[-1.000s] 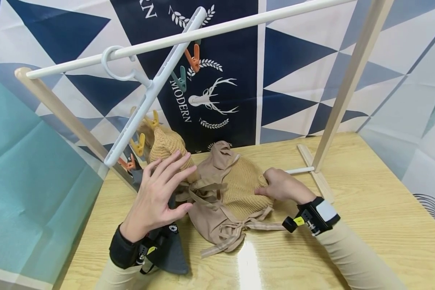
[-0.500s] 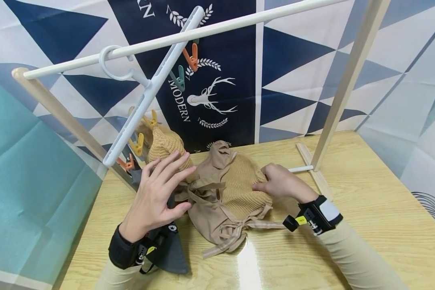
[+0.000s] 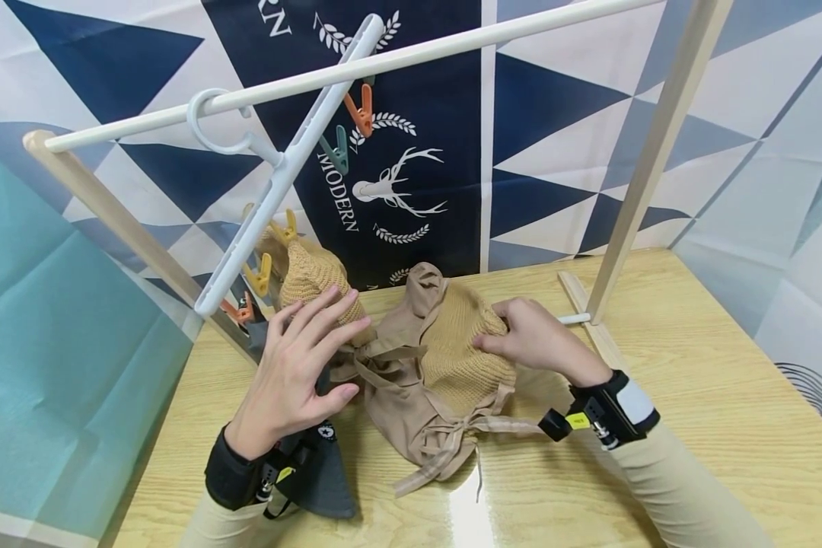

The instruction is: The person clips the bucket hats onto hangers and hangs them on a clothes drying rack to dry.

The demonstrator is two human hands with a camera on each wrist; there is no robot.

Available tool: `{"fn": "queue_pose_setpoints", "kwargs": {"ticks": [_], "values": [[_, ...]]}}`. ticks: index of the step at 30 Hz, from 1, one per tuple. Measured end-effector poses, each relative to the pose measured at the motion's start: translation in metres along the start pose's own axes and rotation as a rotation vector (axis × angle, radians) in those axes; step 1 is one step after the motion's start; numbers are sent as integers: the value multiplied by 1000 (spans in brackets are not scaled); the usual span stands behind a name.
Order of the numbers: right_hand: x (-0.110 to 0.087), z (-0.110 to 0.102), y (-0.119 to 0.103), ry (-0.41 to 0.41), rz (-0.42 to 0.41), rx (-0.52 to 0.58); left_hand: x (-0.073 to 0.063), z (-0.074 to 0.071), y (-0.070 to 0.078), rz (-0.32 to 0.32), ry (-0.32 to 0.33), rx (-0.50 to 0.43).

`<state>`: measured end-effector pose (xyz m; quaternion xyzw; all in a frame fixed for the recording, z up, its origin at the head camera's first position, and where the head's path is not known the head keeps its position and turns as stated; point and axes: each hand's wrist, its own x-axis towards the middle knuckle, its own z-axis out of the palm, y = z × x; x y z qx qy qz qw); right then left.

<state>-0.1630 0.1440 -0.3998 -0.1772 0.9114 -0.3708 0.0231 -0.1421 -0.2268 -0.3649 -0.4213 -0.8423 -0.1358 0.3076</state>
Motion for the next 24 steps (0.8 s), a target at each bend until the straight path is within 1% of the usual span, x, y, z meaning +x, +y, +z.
{"fn": "queue_pose_setpoints", "kwargs": {"ticks": [5, 11, 18, 21, 24], "values": [[-3, -4, -5, 69, -38, 30, 0, 0, 0, 1, 4, 0], [-8, -9, -13, 165, -127, 57, -1, 0, 0, -12, -19, 3], [-13, -14, -21, 307, -232, -3, -2, 0, 0, -12, -22, 8], [-15, -16, -22, 333, -256, -6, -2, 0, 0, -14, -23, 9], [-18, -20, -24, 331, -269, 14, -1, 0, 0, -15, -24, 9]]}}
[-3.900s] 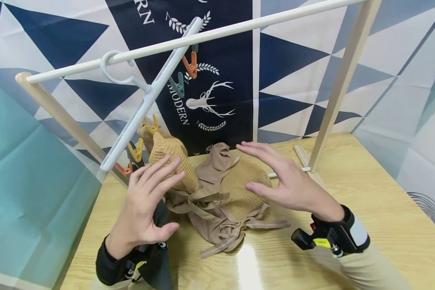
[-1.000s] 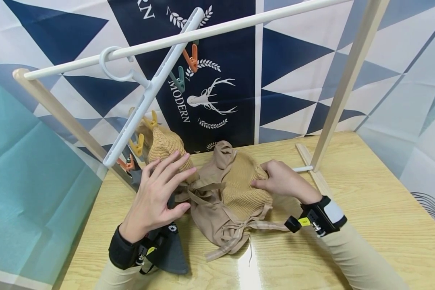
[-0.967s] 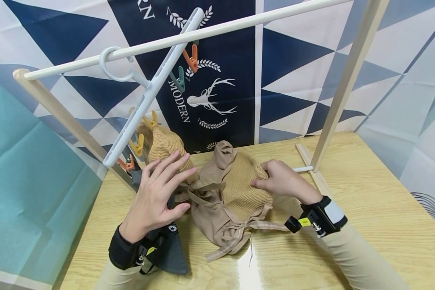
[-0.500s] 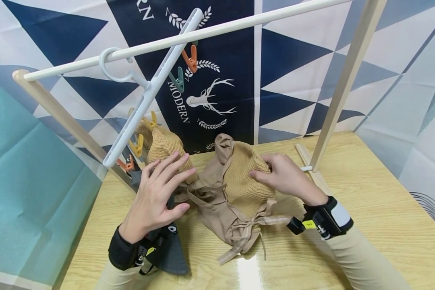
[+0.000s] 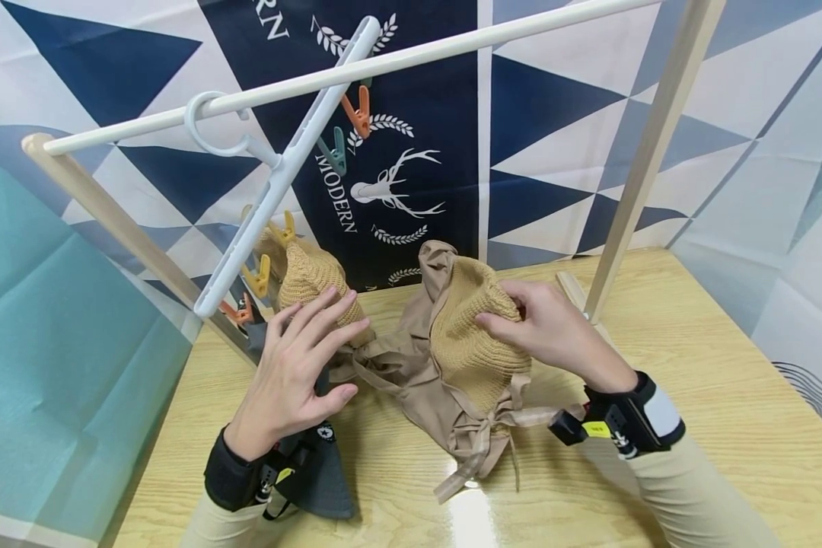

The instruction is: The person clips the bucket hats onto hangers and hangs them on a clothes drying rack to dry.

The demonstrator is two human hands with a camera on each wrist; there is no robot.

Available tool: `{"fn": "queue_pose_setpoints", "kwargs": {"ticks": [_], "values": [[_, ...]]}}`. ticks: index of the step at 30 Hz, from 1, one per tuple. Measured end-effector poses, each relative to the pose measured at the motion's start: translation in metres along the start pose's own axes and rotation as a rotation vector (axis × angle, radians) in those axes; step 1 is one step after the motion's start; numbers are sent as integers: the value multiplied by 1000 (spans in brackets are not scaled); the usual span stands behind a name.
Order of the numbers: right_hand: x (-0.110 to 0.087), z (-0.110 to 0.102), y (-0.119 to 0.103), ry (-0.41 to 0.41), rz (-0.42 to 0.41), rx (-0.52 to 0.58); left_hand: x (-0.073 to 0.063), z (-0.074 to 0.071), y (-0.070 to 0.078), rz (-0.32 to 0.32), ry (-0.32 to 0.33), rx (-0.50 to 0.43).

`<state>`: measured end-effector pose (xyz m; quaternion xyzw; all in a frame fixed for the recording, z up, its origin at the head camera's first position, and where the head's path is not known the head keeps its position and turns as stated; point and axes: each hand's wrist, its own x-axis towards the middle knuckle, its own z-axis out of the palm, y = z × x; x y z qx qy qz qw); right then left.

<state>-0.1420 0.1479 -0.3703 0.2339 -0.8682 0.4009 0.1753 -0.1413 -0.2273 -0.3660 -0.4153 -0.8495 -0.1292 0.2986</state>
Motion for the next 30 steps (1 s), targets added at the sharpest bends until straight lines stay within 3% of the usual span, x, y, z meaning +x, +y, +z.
{"fn": "queue_pose_setpoints", "kwargs": {"ticks": [10, 15, 21, 30], "values": [[-4, -12, -10, 26, -33, -25, 0, 0, -1, -3, -3, -6], [-9, -21, -16, 90, -106, -35, 0, 1, 0, -6, -7, -10], [-16, -34, -28, 161, -126, -37, 1, 0, 0, -1, -2, -12], [-16, -38, -29, 157, -226, -69, 0, 0, 0, -1, -5, -9]]}}
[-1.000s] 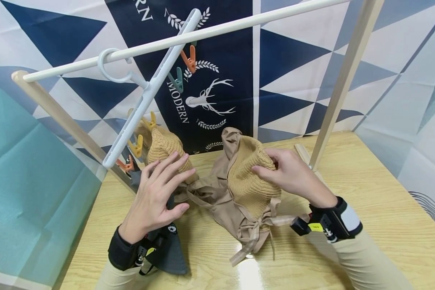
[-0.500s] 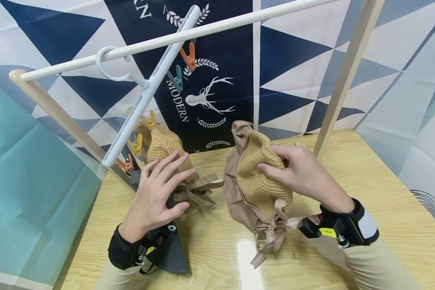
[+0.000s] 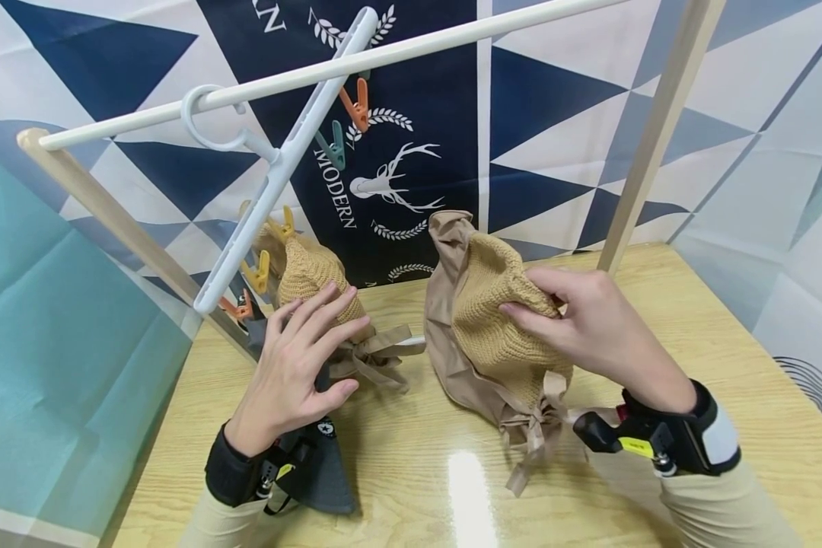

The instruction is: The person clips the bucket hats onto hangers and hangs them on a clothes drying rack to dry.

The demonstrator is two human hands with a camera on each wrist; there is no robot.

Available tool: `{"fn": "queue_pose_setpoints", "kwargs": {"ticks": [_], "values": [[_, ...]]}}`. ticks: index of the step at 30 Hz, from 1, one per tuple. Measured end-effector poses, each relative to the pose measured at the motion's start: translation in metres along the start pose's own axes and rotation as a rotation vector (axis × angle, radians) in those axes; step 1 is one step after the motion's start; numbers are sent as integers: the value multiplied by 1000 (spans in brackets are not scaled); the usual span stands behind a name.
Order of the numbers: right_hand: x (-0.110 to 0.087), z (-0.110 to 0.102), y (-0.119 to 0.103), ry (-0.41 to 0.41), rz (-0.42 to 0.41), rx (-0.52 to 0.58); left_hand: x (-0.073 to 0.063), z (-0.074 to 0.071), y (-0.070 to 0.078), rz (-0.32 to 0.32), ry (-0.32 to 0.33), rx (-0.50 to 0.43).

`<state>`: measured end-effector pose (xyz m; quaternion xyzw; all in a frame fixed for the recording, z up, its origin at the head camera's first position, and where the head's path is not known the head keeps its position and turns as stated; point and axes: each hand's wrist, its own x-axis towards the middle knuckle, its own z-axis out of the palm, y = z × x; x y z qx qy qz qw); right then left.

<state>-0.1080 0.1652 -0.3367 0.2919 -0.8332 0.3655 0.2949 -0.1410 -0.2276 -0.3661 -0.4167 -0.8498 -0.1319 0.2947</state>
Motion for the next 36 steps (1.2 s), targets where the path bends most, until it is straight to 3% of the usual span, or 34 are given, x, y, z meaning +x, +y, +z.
{"fn": "queue_pose_setpoints", "kwargs": {"ticks": [9, 21, 36], "values": [[3, -5, 9, 11, -171, -91, 0, 0, 0, -1, -5, -7], [0, -16, 24, -1, -300, -198, 1, -2, 1, 10, 5, 1], [-3, -17, 22, 27, -276, -244, 0, 3, 3, 27, 11, 12]]}}
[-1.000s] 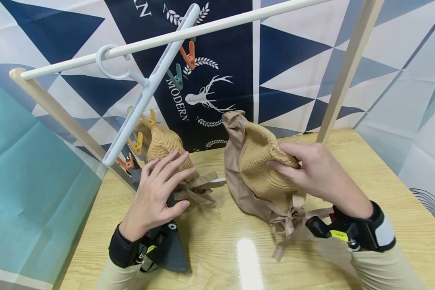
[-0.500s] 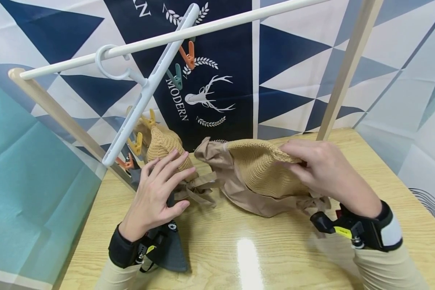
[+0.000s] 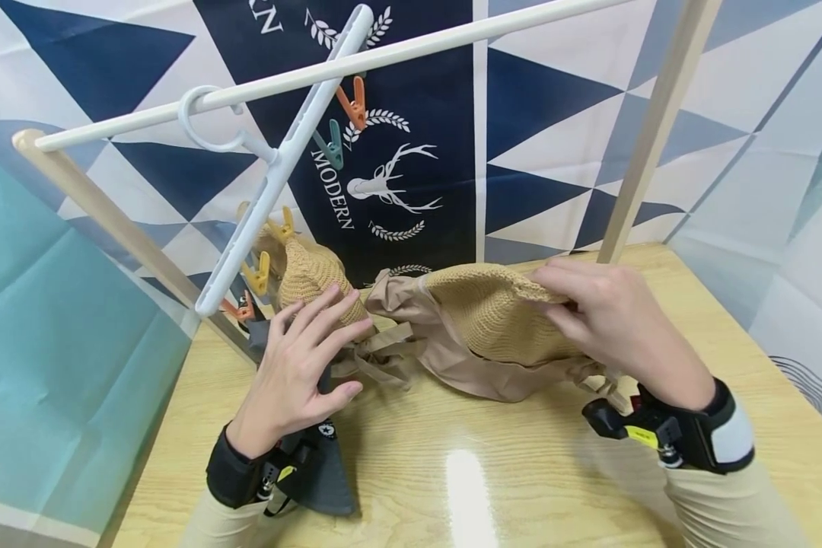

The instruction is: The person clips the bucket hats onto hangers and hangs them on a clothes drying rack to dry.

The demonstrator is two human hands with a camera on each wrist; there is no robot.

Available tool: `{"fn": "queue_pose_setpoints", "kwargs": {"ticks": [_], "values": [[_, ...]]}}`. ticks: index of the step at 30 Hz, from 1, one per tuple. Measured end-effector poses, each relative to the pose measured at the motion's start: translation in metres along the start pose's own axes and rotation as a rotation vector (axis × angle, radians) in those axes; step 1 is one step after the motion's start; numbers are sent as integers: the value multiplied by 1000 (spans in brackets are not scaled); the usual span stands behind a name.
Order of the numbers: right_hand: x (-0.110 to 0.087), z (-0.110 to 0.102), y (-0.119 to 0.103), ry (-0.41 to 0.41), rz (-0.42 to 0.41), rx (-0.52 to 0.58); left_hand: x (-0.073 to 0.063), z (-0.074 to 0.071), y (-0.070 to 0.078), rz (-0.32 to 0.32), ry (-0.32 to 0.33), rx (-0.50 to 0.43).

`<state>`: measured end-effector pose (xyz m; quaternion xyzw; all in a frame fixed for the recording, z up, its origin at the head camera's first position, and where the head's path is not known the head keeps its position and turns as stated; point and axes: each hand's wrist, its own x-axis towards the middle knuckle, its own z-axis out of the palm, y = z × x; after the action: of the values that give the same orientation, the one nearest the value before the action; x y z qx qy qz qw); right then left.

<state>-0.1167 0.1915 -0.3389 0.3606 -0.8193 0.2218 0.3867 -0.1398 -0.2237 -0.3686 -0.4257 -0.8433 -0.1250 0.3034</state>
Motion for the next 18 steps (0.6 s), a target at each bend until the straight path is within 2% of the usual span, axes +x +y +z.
{"fn": "queue_pose_setpoints", "kwargs": {"ticks": [8, 14, 18], "values": [[0, 3, -1, -11, 1, -3, 7, -6, 10, 19, 23, -5], [0, 3, -1, 8, -15, -10, 36, -25, 22, 105, 8, -34], [1, 4, -3, 16, -32, -7, 57, -35, 29, 164, -7, -2]]}}
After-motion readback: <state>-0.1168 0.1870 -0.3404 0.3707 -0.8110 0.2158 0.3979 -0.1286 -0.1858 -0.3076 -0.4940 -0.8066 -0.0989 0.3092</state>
